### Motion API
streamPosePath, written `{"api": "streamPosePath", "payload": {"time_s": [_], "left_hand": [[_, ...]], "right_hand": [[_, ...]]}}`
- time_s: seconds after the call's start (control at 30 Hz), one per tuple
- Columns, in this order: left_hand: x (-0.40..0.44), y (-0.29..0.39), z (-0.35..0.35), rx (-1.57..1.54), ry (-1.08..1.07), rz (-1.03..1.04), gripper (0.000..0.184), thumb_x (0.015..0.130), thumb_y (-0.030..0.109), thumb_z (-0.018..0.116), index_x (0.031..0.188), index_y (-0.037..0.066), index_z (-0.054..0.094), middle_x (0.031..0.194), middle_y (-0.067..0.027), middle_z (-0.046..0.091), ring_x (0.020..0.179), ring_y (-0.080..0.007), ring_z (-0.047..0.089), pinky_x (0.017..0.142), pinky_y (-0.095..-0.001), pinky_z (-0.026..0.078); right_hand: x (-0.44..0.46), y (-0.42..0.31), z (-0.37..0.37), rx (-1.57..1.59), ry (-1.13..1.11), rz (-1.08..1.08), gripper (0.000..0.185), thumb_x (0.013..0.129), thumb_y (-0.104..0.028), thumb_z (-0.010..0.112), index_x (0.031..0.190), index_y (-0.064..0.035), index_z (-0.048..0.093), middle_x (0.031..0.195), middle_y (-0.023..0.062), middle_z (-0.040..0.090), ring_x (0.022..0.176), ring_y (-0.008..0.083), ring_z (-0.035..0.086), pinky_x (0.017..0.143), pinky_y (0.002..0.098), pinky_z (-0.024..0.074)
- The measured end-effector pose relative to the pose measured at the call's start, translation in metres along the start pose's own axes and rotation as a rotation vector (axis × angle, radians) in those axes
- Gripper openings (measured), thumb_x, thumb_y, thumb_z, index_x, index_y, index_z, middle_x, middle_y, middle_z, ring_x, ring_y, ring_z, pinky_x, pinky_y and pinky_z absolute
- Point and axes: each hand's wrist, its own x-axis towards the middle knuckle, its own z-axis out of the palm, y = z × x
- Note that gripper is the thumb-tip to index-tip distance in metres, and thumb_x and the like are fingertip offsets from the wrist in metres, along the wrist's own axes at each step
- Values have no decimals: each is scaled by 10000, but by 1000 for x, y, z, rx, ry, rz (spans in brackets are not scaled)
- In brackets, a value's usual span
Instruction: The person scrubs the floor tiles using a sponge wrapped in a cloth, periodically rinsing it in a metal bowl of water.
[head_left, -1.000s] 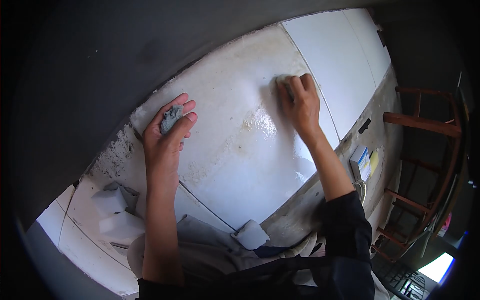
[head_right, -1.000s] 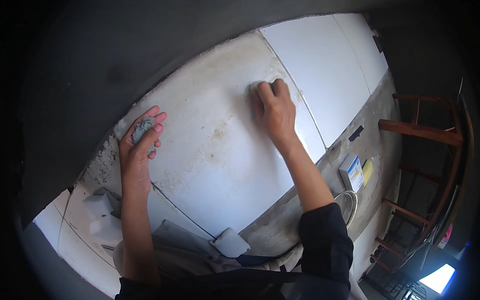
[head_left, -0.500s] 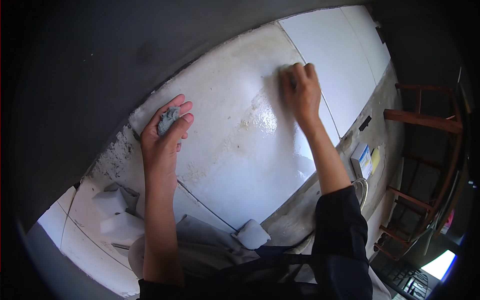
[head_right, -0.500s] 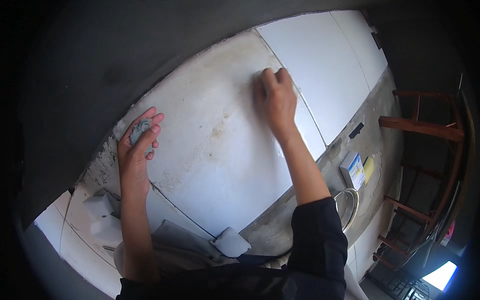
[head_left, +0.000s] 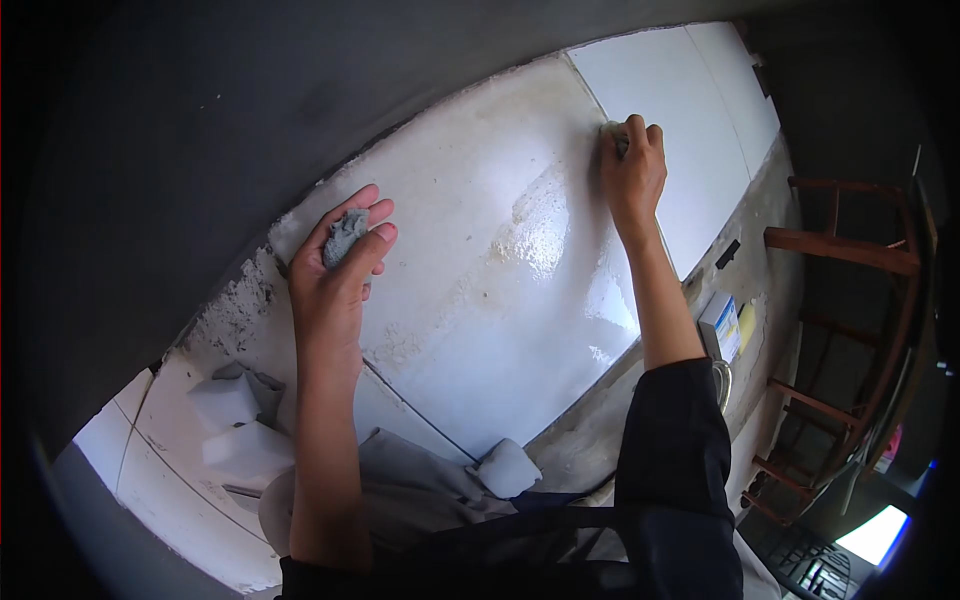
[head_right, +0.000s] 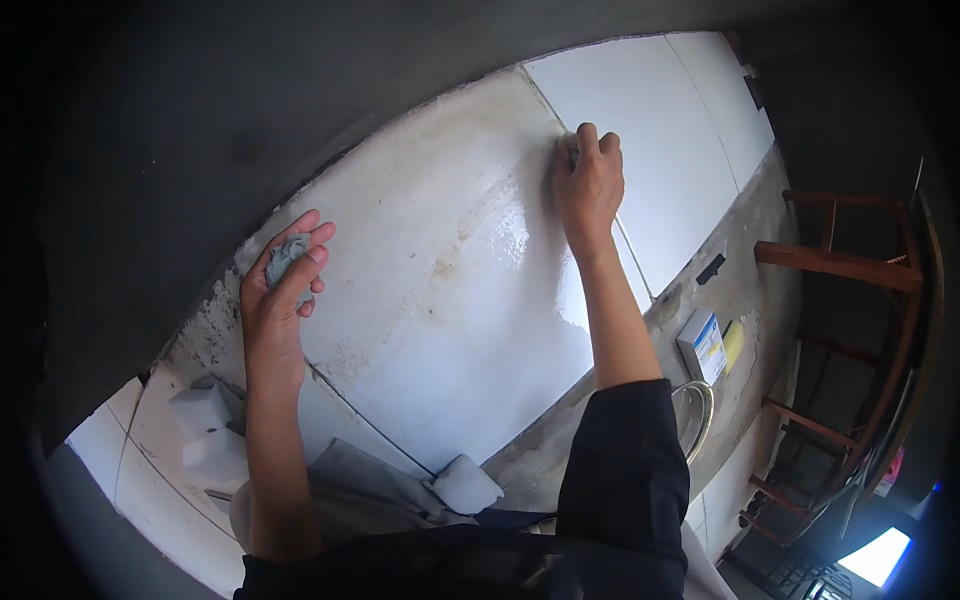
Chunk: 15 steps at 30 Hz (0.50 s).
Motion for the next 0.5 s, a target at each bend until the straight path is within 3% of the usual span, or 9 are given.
{"api": "streamPosePath", "payload": {"time_s": [0.1, 0.2, 0.4, 0.5], "left_hand": [[3, -4, 1, 52, -39, 10, 489, 829, 277, 727, 1272, 86, 646, 1141, -9, 706, 721, -29, 461, 608, -193, 321], [0, -5, 2, 73, -32, -2, 483, 832, 278, 725, 1270, 90, 648, 1141, -9, 707, 719, -28, 460, 606, -190, 322], [2, -4, 1, 65, -17, 9, 477, 829, 287, 733, 1258, 95, 654, 1140, -12, 710, 717, -30, 459, 609, -196, 326], [3, -6, 5, 66, -27, 10, 479, 831, 289, 732, 1261, 94, 653, 1142, -13, 710, 723, -30, 458, 612, -198, 326]], "right_hand": [[-46, -37, -19, 118, -97, -165, 149, 835, -90, 712, 872, -58, 570, 829, 154, 508, 783, 350, 574, 643, 456, 486], [-39, -24, -25, 118, -143, -211, 154, 844, -119, 709, 892, -63, 574, 841, 152, 511, 773, 352, 584, 654, 458, 499], [-26, -14, -11, 77, -23, 43, 137, 865, -121, 687, 906, -54, 575, 858, 161, 534, 775, 360, 585, 679, 443, 495], [-73, -52, -34, 188, -140, -161, 133, 824, -82, 715, 896, -75, 603, 817, 146, 508, 754, 332, 577, 605, 435, 499]]}}
